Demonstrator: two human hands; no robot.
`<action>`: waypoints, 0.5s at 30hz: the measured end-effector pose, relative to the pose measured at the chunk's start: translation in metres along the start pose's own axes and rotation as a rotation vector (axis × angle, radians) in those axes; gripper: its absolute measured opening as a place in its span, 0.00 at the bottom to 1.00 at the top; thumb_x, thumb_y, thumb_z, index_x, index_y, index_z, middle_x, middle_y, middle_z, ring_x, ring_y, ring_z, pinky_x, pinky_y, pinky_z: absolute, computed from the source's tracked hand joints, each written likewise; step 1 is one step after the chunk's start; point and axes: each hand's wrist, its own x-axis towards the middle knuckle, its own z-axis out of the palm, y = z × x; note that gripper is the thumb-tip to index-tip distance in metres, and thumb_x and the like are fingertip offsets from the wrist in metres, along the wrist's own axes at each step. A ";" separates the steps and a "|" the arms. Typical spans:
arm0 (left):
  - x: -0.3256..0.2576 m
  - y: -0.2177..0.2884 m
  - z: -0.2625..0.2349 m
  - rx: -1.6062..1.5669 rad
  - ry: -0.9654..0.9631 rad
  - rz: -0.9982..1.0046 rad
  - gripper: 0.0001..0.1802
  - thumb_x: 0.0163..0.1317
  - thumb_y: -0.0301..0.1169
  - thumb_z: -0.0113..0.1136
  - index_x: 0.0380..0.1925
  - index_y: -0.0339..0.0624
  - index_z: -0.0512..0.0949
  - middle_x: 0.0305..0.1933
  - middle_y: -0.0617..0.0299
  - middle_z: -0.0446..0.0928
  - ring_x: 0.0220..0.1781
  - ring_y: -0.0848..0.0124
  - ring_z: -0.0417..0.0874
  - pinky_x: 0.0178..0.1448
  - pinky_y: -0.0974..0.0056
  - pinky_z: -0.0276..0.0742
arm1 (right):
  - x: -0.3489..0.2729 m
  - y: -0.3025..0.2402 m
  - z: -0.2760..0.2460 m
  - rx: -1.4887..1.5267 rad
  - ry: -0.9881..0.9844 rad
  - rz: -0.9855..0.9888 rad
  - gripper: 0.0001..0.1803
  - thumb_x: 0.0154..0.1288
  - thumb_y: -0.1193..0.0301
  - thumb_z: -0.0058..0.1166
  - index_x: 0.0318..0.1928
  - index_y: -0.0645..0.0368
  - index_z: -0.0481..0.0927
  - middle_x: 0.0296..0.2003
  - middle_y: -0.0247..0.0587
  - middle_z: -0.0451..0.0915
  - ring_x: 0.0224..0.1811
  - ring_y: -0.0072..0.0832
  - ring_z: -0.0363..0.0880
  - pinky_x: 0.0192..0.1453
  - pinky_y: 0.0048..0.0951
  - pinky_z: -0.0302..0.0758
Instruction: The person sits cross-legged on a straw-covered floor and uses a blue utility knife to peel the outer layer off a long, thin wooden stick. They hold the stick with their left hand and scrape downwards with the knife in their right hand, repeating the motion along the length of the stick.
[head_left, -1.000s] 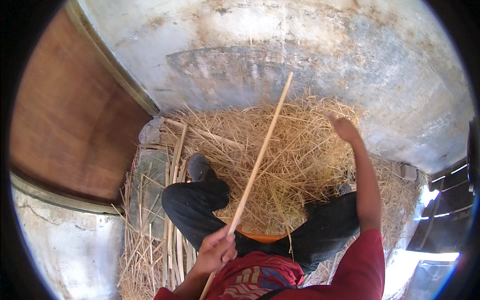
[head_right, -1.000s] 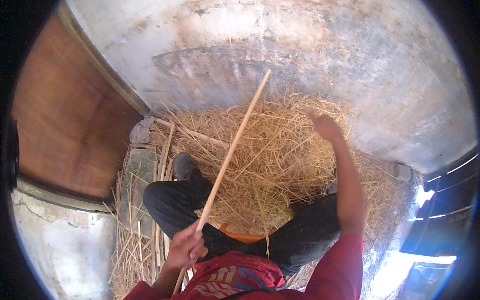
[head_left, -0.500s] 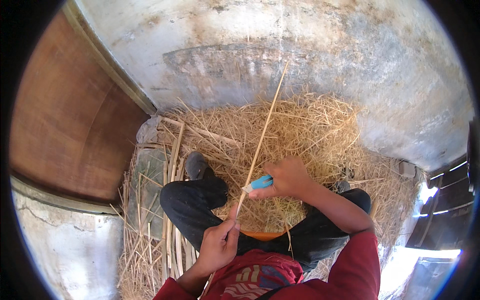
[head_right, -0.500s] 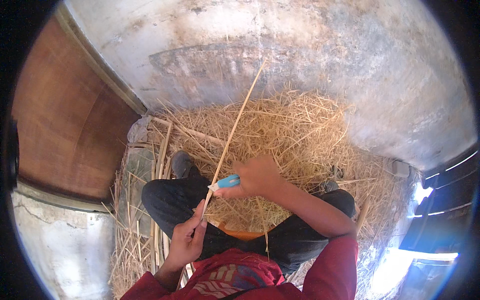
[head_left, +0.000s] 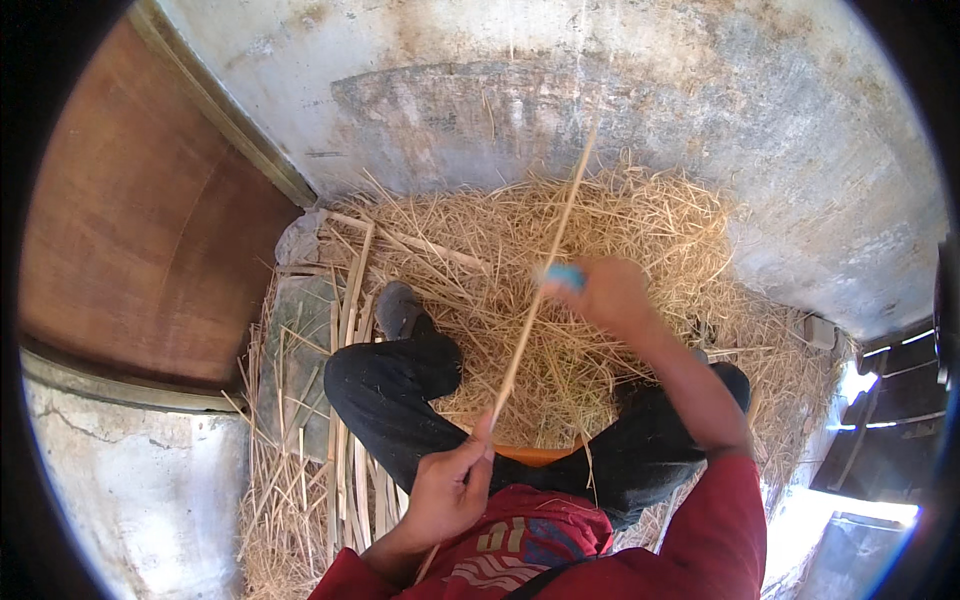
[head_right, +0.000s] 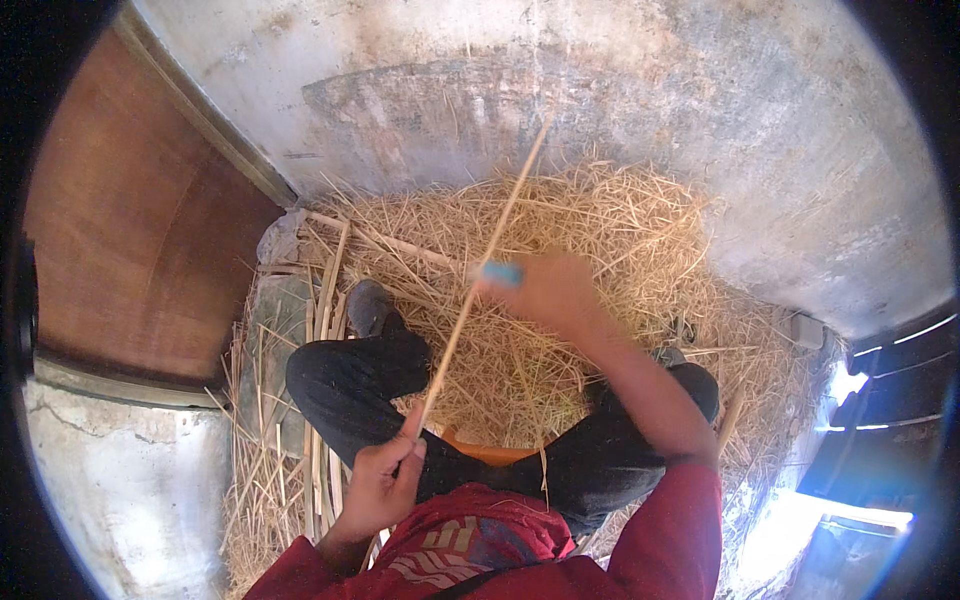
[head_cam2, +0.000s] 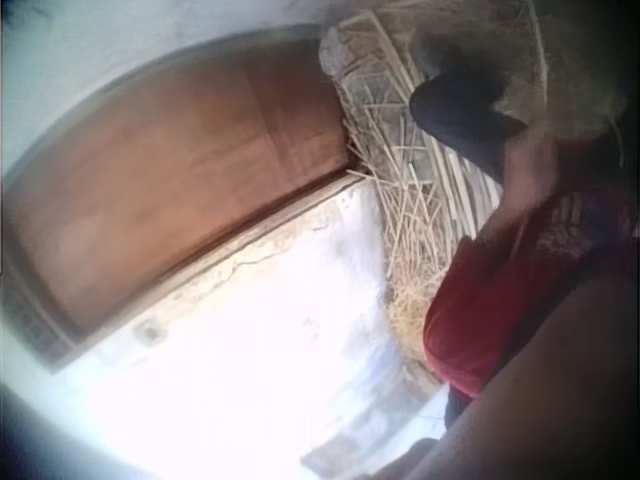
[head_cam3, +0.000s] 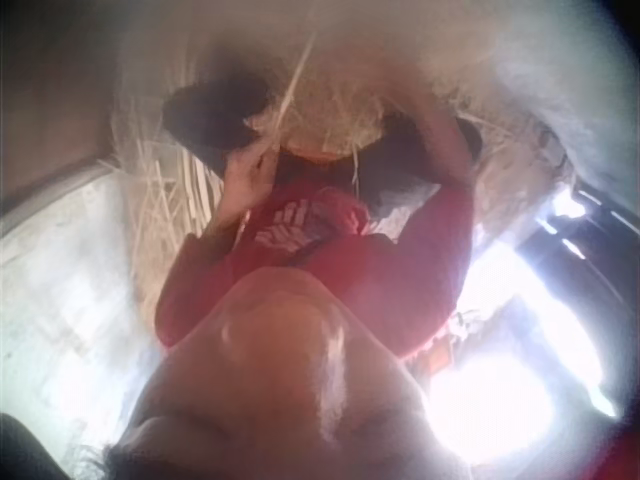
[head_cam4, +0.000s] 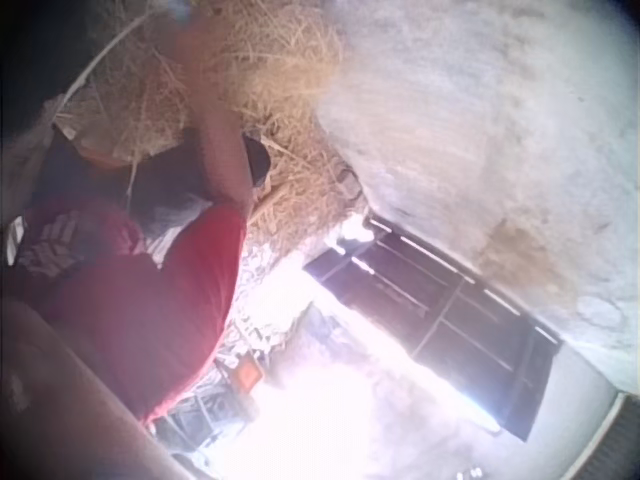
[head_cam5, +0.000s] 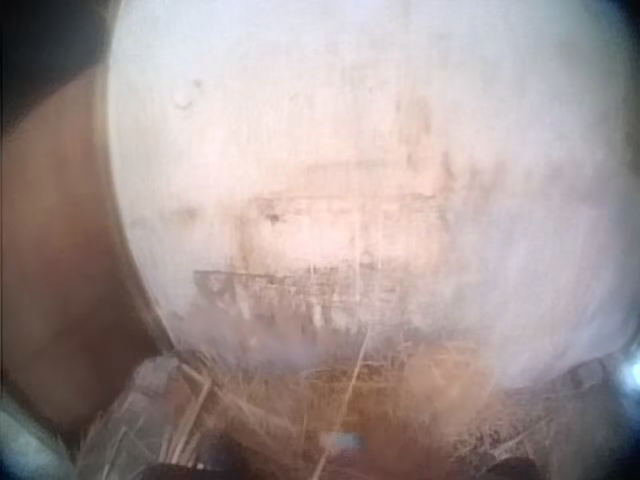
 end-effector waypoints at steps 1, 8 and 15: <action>-0.001 0.002 0.000 0.023 -0.022 0.018 0.26 0.60 0.18 0.52 0.61 0.34 0.67 0.17 0.52 0.70 0.17 0.73 0.75 0.26 0.71 0.68 | 0.003 0.006 0.004 -0.032 -0.013 0.000 0.39 0.55 0.30 0.44 0.23 0.58 0.80 0.14 0.48 0.75 0.20 0.44 0.79 0.27 0.42 0.74; 0.007 0.013 -0.008 0.127 -0.011 -0.046 0.23 0.60 0.18 0.51 0.58 0.32 0.70 0.20 0.48 0.73 0.18 0.68 0.78 0.27 0.70 0.71 | -0.014 -0.014 0.014 -0.029 -0.152 -0.131 0.39 0.55 0.30 0.43 0.24 0.57 0.81 0.14 0.48 0.75 0.20 0.44 0.79 0.27 0.43 0.74; 0.000 0.005 -0.004 -0.091 -0.041 -0.070 0.22 0.61 0.18 0.51 0.58 0.29 0.69 0.18 0.54 0.71 0.17 0.76 0.73 0.25 0.72 0.68 | -0.018 0.005 0.020 0.027 -0.014 -0.149 0.39 0.55 0.29 0.42 0.31 0.54 0.85 0.14 0.45 0.75 0.19 0.43 0.78 0.25 0.43 0.74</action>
